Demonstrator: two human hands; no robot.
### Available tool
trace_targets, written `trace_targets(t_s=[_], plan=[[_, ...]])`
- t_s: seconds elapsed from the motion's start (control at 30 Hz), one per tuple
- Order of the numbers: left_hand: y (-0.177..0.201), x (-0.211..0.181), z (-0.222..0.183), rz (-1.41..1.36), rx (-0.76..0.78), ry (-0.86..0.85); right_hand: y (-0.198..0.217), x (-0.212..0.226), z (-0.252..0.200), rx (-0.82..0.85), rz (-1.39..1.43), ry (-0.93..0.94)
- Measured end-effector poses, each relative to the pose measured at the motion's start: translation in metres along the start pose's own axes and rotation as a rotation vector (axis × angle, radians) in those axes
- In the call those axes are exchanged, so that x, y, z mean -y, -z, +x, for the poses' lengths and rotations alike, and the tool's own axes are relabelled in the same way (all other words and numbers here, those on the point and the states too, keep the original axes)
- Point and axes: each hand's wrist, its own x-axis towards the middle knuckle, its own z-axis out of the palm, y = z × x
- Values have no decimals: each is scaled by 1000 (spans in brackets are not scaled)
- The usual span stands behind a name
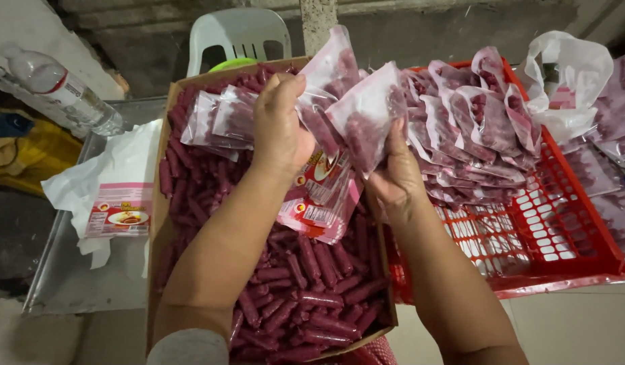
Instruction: The person places sausages into plastic pouches by hand and then sets the filled pouches into a red plastic crate.
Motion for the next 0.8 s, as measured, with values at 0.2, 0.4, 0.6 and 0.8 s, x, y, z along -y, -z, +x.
trace_targets(t_s=[0.2, 0.4, 0.6, 0.8], plan=[[3, -11, 5, -79, 24, 199, 15, 16, 15, 655, -351, -162], [8, -24, 10, -325, 47, 153, 21, 5, 15, 657, -459, 88], [4, -30, 8, -223, -76, 170, 12, 3, 4, 595, -184, -96], [19, -17, 20, -313, -125, 167, -1, -1, -8, 632, -36, -190]])
